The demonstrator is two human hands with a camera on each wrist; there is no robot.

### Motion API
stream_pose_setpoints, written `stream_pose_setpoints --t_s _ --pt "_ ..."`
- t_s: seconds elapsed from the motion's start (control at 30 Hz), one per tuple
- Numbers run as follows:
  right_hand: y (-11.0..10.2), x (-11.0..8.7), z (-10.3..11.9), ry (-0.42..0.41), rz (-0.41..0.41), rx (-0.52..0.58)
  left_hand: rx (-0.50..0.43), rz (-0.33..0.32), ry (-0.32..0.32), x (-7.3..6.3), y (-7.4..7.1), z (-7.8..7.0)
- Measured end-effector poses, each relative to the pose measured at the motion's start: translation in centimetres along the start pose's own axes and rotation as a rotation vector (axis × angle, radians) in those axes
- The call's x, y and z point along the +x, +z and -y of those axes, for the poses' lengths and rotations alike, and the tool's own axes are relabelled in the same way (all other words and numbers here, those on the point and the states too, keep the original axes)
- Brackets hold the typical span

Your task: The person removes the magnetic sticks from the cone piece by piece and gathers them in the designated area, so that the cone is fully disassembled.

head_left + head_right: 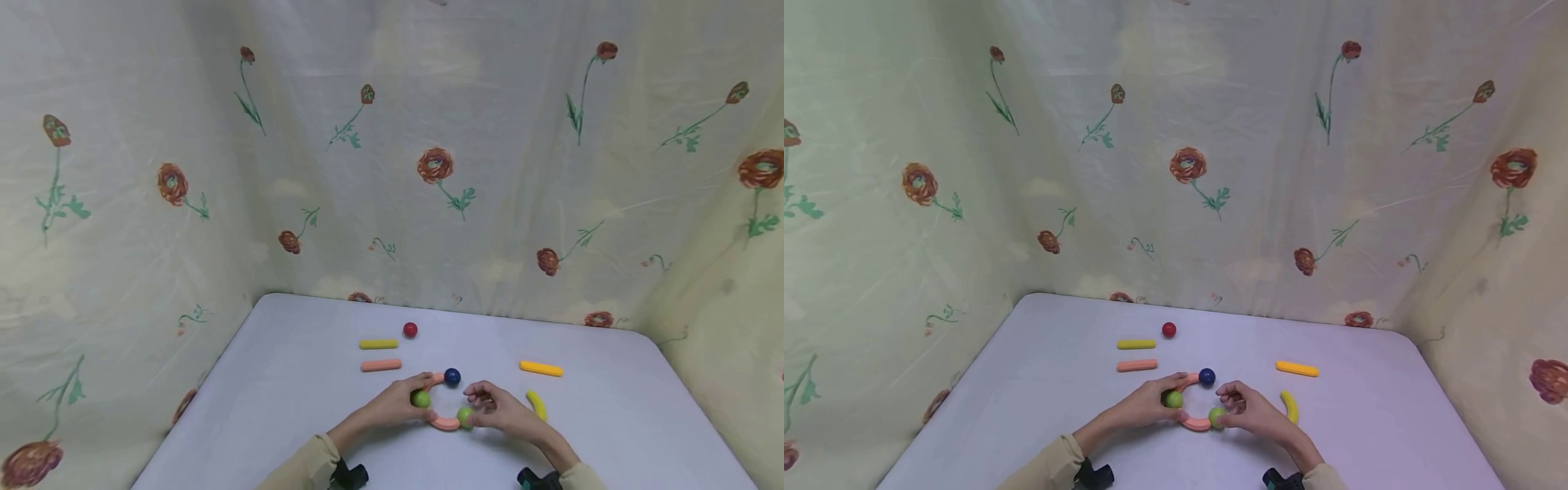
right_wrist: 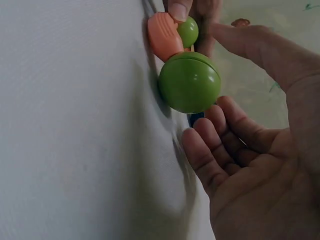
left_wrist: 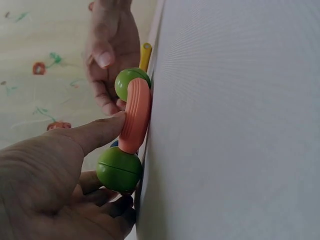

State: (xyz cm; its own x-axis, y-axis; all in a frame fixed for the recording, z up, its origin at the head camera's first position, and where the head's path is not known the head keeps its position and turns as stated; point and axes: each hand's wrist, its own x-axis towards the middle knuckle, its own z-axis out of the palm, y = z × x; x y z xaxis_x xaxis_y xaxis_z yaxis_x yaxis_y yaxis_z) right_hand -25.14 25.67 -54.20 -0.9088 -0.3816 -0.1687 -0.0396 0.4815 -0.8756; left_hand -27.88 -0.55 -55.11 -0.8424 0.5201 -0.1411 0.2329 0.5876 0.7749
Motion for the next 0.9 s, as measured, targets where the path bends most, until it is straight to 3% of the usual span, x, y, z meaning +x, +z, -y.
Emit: stream_pose_setpoints --t_s 0.17,0.6,0.9 --pt "0.34 0.43 -0.68 -0.039 0.122 0.004 0.018 0.001 0.005 0.25 0.17 0.23" --pt "0.31 0.55 -0.81 -0.047 0.092 -0.04 0.018 0.002 0.028 0.04 0.08 0.36" --pt "-0.05 0.37 -1.07 -0.096 0.118 -0.058 0.027 0.012 0.012 0.14 0.12 0.06"
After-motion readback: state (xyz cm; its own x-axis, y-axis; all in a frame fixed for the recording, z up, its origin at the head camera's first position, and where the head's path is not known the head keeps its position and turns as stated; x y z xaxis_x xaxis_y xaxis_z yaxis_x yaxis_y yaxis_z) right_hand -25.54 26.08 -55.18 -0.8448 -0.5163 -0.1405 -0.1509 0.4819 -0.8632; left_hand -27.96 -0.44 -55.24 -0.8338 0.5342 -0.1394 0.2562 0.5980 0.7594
